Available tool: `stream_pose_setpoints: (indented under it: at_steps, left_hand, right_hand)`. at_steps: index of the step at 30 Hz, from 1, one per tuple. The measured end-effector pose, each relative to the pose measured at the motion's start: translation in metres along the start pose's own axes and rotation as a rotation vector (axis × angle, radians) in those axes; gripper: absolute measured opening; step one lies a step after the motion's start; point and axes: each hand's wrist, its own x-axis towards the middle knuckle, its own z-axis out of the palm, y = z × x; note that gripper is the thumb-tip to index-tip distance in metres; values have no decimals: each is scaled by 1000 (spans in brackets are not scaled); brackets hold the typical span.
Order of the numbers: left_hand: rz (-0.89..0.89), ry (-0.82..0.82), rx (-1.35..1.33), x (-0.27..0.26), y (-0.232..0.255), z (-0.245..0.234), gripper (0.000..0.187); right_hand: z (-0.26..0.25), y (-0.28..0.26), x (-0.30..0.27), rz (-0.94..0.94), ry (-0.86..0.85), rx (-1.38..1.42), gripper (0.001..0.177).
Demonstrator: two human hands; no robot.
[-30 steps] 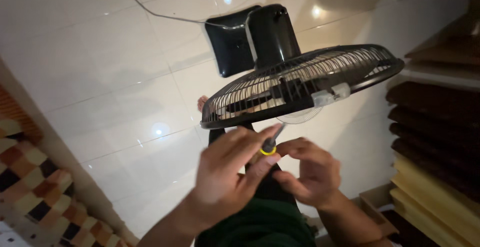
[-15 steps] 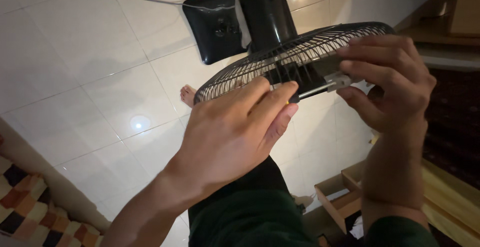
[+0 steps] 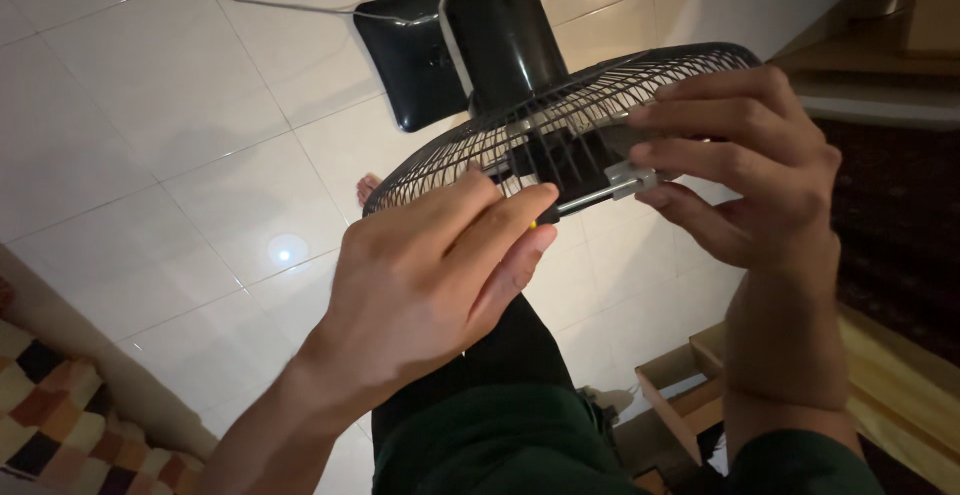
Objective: The person assembles a standing fan by attaching the front grille, securing the central hub cap, and fastening the rear grille with a screwdriver. The fan blades and motor housing are handled throughout the process.
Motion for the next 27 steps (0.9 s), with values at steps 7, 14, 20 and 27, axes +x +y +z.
stream_pose_setpoints:
  at_steps: [7, 14, 20, 27]
  left_hand:
    - [21, 19, 22, -4, 0, 3, 24]
    - [27, 59, 17, -6, 0, 6, 23]
    - [36, 68, 40, -6, -1, 7, 24]
    - [32, 47, 83, -5, -2, 6, 24]
  right_hand:
    - [-1, -1, -2, 20, -14, -14, 23]
    - [1, 0, -4, 33, -3, -8, 23]
    - [2, 1, -4, 25, 11, -5, 23]
    - [1, 3, -3, 10, -4, 8, 23]
